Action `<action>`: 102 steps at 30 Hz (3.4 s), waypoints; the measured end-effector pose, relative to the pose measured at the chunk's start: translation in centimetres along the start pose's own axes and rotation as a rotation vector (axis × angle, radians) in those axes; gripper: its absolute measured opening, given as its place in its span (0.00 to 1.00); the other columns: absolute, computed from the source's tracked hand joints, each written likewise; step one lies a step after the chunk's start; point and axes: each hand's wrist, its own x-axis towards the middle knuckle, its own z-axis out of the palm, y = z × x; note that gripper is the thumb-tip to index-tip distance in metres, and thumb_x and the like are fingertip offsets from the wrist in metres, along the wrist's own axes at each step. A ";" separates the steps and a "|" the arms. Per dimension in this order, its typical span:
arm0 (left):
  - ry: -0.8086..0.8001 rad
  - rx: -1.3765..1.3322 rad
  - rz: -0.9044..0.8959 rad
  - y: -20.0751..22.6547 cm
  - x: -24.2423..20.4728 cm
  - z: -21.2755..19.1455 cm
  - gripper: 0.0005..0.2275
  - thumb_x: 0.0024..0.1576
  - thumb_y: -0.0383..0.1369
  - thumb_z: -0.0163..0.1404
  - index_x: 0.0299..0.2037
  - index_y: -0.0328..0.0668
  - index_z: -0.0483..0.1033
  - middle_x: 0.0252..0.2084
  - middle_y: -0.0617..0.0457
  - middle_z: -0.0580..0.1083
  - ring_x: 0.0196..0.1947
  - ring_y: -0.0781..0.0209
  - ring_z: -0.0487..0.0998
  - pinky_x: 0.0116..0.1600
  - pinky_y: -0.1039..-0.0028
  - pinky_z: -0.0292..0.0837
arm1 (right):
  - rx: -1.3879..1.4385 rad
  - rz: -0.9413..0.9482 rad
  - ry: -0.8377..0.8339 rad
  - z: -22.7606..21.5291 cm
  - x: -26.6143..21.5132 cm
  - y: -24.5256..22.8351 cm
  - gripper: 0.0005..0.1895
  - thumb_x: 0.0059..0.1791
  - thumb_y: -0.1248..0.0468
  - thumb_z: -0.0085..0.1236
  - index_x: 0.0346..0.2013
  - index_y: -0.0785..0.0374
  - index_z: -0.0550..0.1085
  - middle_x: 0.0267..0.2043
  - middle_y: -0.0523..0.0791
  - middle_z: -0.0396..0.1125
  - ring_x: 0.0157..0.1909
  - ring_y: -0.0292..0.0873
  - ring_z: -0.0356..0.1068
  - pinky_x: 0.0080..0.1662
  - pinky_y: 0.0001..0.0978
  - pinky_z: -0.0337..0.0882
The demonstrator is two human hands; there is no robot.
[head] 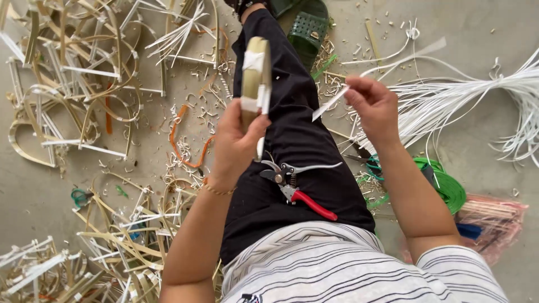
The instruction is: Manually assemble and tie small wooden or bamboo strips into curved frames using thin cord or plastic ties.
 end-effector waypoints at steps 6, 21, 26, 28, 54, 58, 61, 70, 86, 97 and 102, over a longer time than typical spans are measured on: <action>-0.005 0.151 0.037 2.6 -2.0 1.2 0.07 0.62 0.28 0.57 0.42 0.37 0.72 0.32 0.59 0.72 0.31 0.75 0.70 0.36 0.81 0.67 | -0.891 -0.464 -0.028 7.1 -6.1 -6.2 0.06 0.54 0.71 0.66 0.46 0.62 0.80 0.38 0.46 0.73 0.37 0.39 0.70 0.42 0.28 0.70; -0.215 0.420 0.212 4.4 -10.3 -0.3 0.12 0.55 0.35 0.62 0.43 0.38 0.77 0.31 0.50 0.79 0.28 0.63 0.80 0.37 0.72 0.75 | -0.695 -0.681 -0.078 10.9 -13.6 -8.2 0.09 0.55 0.70 0.63 0.49 0.64 0.77 0.44 0.44 0.72 0.43 0.37 0.72 0.46 0.27 0.72; -0.156 0.467 0.292 3.0 -11.6 -2.5 0.09 0.56 0.33 0.61 0.38 0.36 0.77 0.30 0.52 0.78 0.28 0.68 0.79 0.35 0.75 0.74 | -0.022 -0.486 -0.079 5.7 -12.9 -5.3 0.09 0.59 0.64 0.59 0.50 0.67 0.78 0.44 0.43 0.74 0.42 0.35 0.70 0.47 0.26 0.71; -0.054 0.396 0.075 2.9 -11.5 -3.2 0.08 0.56 0.33 0.61 0.39 0.35 0.81 0.26 0.54 0.77 0.24 0.70 0.73 0.29 0.77 0.68 | -0.086 -0.280 -0.283 4.7 -13.7 -2.9 0.18 0.67 0.62 0.54 0.36 0.67 0.79 0.32 0.44 0.73 0.32 0.34 0.70 0.37 0.24 0.70; -0.457 -0.374 -0.214 2.0 -11.4 -3.9 0.09 0.61 0.35 0.58 0.42 0.35 0.81 0.30 0.53 0.80 0.26 0.75 0.74 0.33 0.83 0.70 | -0.030 -0.207 -0.227 13.7 -15.8 -5.5 0.09 0.61 0.67 0.53 0.51 0.71 0.75 0.42 0.46 0.72 0.42 0.36 0.73 0.48 0.27 0.75; -0.458 -0.249 -0.134 2.6 -11.9 -3.6 0.08 0.60 0.33 0.58 0.41 0.34 0.80 0.30 0.55 0.79 0.28 0.74 0.75 0.34 0.82 0.69 | -0.093 -0.245 -0.207 13.4 -15.9 -5.2 0.08 0.62 0.68 0.53 0.52 0.72 0.75 0.43 0.47 0.72 0.42 0.36 0.72 0.48 0.28 0.74; -0.374 -0.145 -0.081 2.0 -11.9 -5.0 0.07 0.59 0.32 0.58 0.40 0.36 0.79 0.32 0.61 0.76 0.31 0.76 0.76 0.39 0.83 0.74 | 0.099 -0.332 -0.106 12.9 -14.8 -6.2 0.08 0.60 0.68 0.52 0.49 0.71 0.75 0.45 0.49 0.73 0.42 0.38 0.74 0.46 0.32 0.76; -0.239 -0.010 -0.188 1.0 -14.3 -14.5 0.05 0.57 0.30 0.57 0.36 0.36 0.80 0.24 0.61 0.71 0.25 0.75 0.67 0.31 0.81 0.61 | 0.212 -0.424 0.140 8.6 -11.8 -8.7 0.07 0.60 0.68 0.52 0.46 0.70 0.76 0.40 0.49 0.72 0.35 0.38 0.74 0.40 0.33 0.77; -0.160 -0.018 -0.158 0.9 -11.9 -12.5 0.08 0.60 0.31 0.56 0.42 0.34 0.78 0.27 0.63 0.71 0.24 0.76 0.66 0.29 0.82 0.61 | 0.562 -0.251 -0.010 7.5 -13.8 -11.5 0.17 0.56 0.55 0.52 0.52 0.63 0.74 0.43 0.47 0.76 0.42 0.40 0.76 0.43 0.34 0.76; -0.260 -0.306 0.327 1.0 -10.4 -7.7 0.14 0.70 0.39 0.48 0.40 0.34 0.77 0.22 0.62 0.66 0.20 0.77 0.62 0.25 0.82 0.59 | 0.445 -0.180 -0.184 9.2 -13.5 -11.3 0.03 0.64 0.66 0.51 0.53 0.60 0.69 0.52 0.47 0.74 0.49 0.40 0.76 0.49 0.33 0.77; -0.392 -0.446 0.311 -2.0 -12.6 -6.7 0.14 0.69 0.39 0.49 0.39 0.35 0.78 0.26 0.59 0.71 0.20 0.76 0.64 0.24 0.83 0.59 | -0.169 -0.423 -0.173 11.5 -13.2 -8.2 0.02 0.67 0.67 0.50 0.54 0.63 0.68 0.43 0.42 0.68 0.46 0.38 0.73 0.50 0.31 0.76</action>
